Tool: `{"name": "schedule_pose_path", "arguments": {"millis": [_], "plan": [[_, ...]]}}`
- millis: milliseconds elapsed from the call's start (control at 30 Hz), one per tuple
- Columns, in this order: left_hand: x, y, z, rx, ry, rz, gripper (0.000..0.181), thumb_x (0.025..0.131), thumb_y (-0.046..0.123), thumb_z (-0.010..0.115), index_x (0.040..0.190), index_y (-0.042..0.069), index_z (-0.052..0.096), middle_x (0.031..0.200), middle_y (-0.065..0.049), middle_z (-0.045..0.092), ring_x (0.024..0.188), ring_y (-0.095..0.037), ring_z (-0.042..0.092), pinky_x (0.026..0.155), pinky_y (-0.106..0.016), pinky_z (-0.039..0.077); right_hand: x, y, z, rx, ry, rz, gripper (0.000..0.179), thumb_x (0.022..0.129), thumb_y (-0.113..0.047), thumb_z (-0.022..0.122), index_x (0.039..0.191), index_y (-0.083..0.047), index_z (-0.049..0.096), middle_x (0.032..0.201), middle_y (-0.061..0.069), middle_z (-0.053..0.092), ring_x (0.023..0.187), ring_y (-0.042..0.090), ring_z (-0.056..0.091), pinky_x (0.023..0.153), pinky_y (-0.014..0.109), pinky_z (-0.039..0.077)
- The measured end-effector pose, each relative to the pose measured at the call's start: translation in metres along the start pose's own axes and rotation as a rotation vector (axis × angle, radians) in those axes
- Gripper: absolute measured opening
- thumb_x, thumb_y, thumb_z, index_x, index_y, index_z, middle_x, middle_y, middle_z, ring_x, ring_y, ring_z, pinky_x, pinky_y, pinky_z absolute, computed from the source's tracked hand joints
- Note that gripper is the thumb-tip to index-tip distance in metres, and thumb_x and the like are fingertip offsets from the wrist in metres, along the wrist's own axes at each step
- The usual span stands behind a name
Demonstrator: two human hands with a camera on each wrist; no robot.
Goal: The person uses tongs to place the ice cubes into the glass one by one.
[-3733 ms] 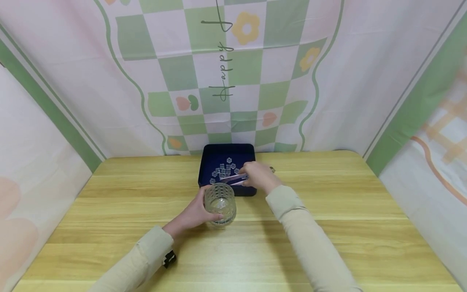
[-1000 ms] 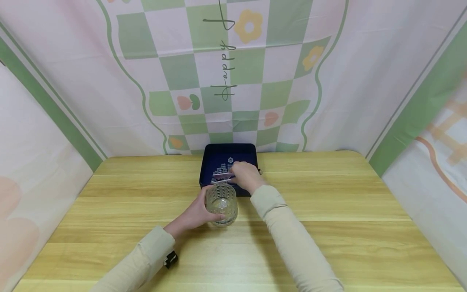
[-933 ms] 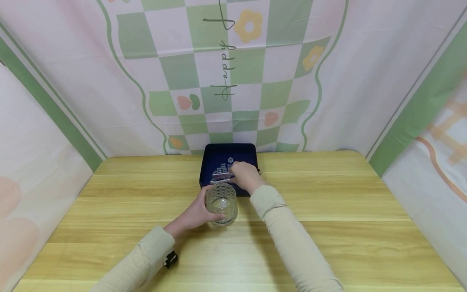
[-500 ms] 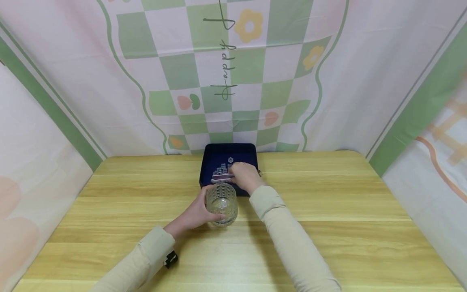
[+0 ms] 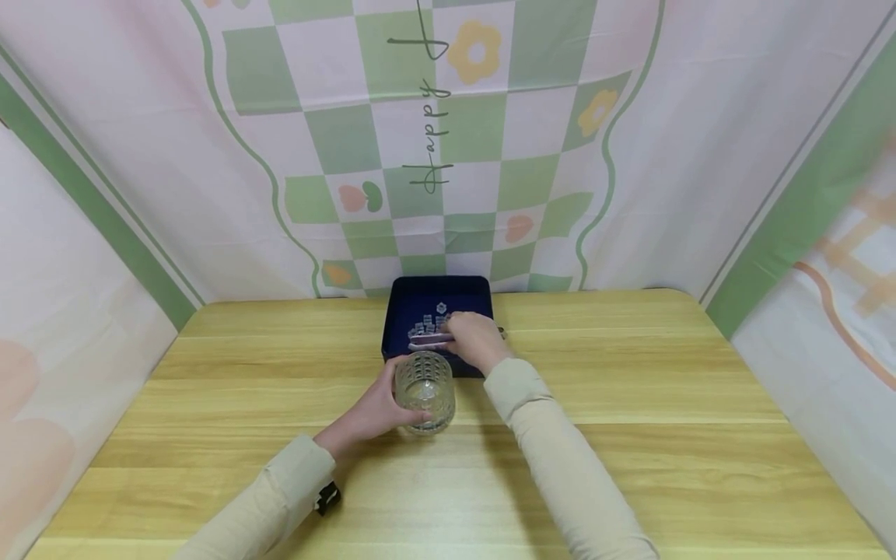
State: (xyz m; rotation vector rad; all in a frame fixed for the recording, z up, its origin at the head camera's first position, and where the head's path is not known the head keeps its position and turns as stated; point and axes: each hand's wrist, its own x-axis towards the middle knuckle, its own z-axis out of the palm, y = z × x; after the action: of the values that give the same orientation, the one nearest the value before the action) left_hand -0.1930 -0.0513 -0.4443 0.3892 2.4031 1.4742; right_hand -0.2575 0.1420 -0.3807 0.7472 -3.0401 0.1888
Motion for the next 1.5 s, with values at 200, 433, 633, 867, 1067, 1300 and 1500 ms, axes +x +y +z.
{"name": "schedule_pose_path", "arguments": {"millis": [200, 433, 633, 867, 1067, 1300, 1500], "plan": [[0.000, 0.000, 0.000, 0.008, 0.006, 0.009, 0.102, 0.071, 0.036, 0.084, 0.148, 0.012, 0.022, 0.145, -0.013, 0.038, 0.130, -0.030, 0.043, 0.107, -0.050, 0.039, -0.003, 0.010, 0.000, 0.035, 0.076, -0.001, 0.025, 0.085, -0.019, 0.071, 0.107, -0.006, 0.072, 0.100, 0.009, 0.068, 0.092, 0.028, 0.066, 0.082, 0.042, 0.054], [0.000, 0.001, 0.001, 0.011, 0.011, 0.005, 0.101, 0.071, 0.035, 0.084, 0.148, 0.012, 0.022, 0.145, -0.013, 0.038, 0.130, -0.031, 0.043, 0.106, -0.051, 0.039, -0.012, 0.023, -0.008, 0.124, 0.090, 0.034, 0.028, 0.087, -0.017, 0.069, 0.112, -0.005, 0.070, 0.106, 0.011, 0.067, 0.092, 0.028, 0.065, 0.079, 0.043, 0.053], [-0.001, 0.000, 0.001, 0.016, 0.015, 0.002, 0.101, 0.071, 0.034, 0.084, 0.148, 0.012, 0.023, 0.145, -0.014, 0.038, 0.131, -0.032, 0.043, 0.107, -0.052, 0.038, -0.023, 0.031, -0.018, 0.127, 0.130, 0.027, 0.030, 0.088, -0.020, 0.068, 0.113, -0.002, 0.069, 0.106, 0.014, 0.068, 0.092, 0.030, 0.065, 0.080, 0.045, 0.052], [0.000, 0.000, 0.001, 0.028, 0.016, -0.006, 0.102, 0.070, 0.035, 0.084, 0.148, 0.013, 0.022, 0.146, -0.014, 0.038, 0.131, -0.032, 0.042, 0.108, -0.053, 0.038, -0.041, 0.032, -0.031, 0.125, 0.203, -0.036, 0.029, 0.088, -0.020, 0.068, 0.110, -0.002, 0.070, 0.106, 0.016, 0.069, 0.093, 0.032, 0.065, 0.081, 0.046, 0.052], [0.000, 0.000, 0.001, 0.026, 0.015, -0.002, 0.101, 0.071, 0.034, 0.084, 0.148, 0.012, 0.023, 0.146, -0.013, 0.038, 0.131, -0.031, 0.043, 0.108, -0.052, 0.038, -0.061, 0.025, -0.037, 0.157, 0.190, -0.107, 0.028, 0.087, -0.018, 0.069, 0.111, -0.004, 0.070, 0.107, 0.014, 0.070, 0.098, 0.031, 0.066, 0.085, 0.046, 0.053], [0.001, 0.000, 0.001, 0.011, 0.023, 0.001, 0.101, 0.070, 0.033, 0.085, 0.147, 0.012, 0.023, 0.146, -0.014, 0.039, 0.128, -0.031, 0.045, 0.108, -0.050, 0.038, -0.075, 0.020, -0.032, 0.179, 0.159, -0.200, 0.024, 0.085, -0.015, 0.071, 0.107, -0.006, 0.071, 0.100, 0.007, 0.070, 0.088, 0.023, 0.067, 0.075, 0.038, 0.055], [0.001, 0.000, 0.003, 0.003, 0.028, 0.006, 0.100, 0.070, 0.032, 0.085, 0.146, 0.010, 0.024, 0.143, -0.015, 0.041, 0.123, -0.031, 0.048, 0.105, -0.050, 0.040, -0.078, 0.020, -0.029, 0.168, 0.151, -0.237, 0.022, 0.085, -0.016, 0.071, 0.106, -0.007, 0.072, 0.099, 0.005, 0.069, 0.088, 0.022, 0.067, 0.075, 0.037, 0.055]]}}
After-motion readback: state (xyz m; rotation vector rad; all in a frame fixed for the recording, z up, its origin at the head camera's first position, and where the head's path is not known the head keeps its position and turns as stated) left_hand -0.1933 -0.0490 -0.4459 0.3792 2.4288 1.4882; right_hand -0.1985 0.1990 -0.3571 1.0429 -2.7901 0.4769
